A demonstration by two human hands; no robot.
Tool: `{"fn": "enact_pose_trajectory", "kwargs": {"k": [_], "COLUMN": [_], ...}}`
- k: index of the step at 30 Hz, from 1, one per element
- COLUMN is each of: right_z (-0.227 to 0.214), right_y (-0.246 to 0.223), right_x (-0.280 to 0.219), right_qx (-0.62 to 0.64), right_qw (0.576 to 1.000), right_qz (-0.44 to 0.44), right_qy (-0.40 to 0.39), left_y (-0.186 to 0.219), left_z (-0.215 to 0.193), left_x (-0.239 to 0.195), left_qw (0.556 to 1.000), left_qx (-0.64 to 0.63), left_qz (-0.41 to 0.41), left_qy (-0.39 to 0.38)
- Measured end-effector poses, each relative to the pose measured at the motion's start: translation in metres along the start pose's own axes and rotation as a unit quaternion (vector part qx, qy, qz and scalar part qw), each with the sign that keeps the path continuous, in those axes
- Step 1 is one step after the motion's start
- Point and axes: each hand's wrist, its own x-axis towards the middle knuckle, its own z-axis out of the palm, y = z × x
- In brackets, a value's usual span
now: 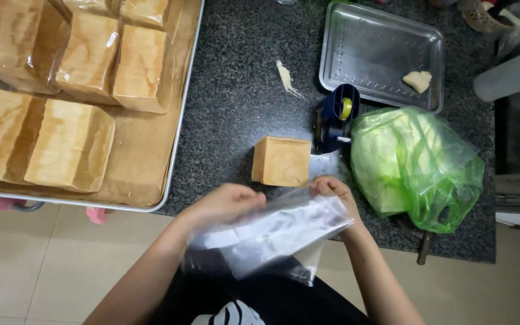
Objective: Wrapping loaves of bread in plastic bags and sealing them with tape.
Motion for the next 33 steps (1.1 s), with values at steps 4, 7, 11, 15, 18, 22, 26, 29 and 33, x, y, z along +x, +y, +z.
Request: {"fn": "enact_pose_trajectory", "kwargs": {"k": [4, 7, 11, 15, 18, 22, 26, 29, 33], "right_z": [0.001, -0.001, 0.017, 0.055, 0.065, 0.077, 0.076, 0.06, 0.049], "right_y": [-0.001, -0.004, -0.012, -0.021, -0.022, -0.037, -0.032, -0.001, 0.035], "right_x": [0.009, 0.016, 0.021, 0.031, 0.043, 0.045, 0.049, 0.064, 0.069], "right_qx": [-0.033, -0.082, -0.143, -0.162, -0.116, -0.033, -0.057, -0.096, 0.0], "right_qw": [0.999, 0.993, 0.973, 0.946, 0.955, 0.974, 0.977, 0.974, 0.973], "right_qz": [-0.028, -0.08, -0.182, -0.282, -0.272, -0.224, -0.151, -0.133, -0.151], "right_qy": [-0.004, 0.003, 0.021, 0.015, 0.026, 0.032, 0.142, 0.156, 0.177], "left_y": [0.028, 0.007, -0.026, -0.008, -0.003, -0.004, 0.015, 0.0, -0.022], "left_z": [-0.011, -0.018, -0.013, 0.004, 0.007, 0.004, 0.011, 0.007, 0.022], "left_x": [-0.005, 0.026, 0.081, 0.078, 0.094, 0.114, 0.109, 0.125, 0.122], "left_qw": [0.987, 0.989, 0.916, 0.887, 0.892, 0.893, 0.933, 0.934, 0.914], "left_qx": [0.132, -0.039, 0.046, 0.031, -0.064, -0.076, -0.149, -0.112, 0.016], "left_qz": [-0.024, 0.144, 0.389, 0.428, 0.421, 0.417, 0.239, 0.16, 0.116], "left_qy": [-0.091, -0.006, 0.093, 0.169, 0.15, 0.149, 0.226, 0.298, 0.388]}}
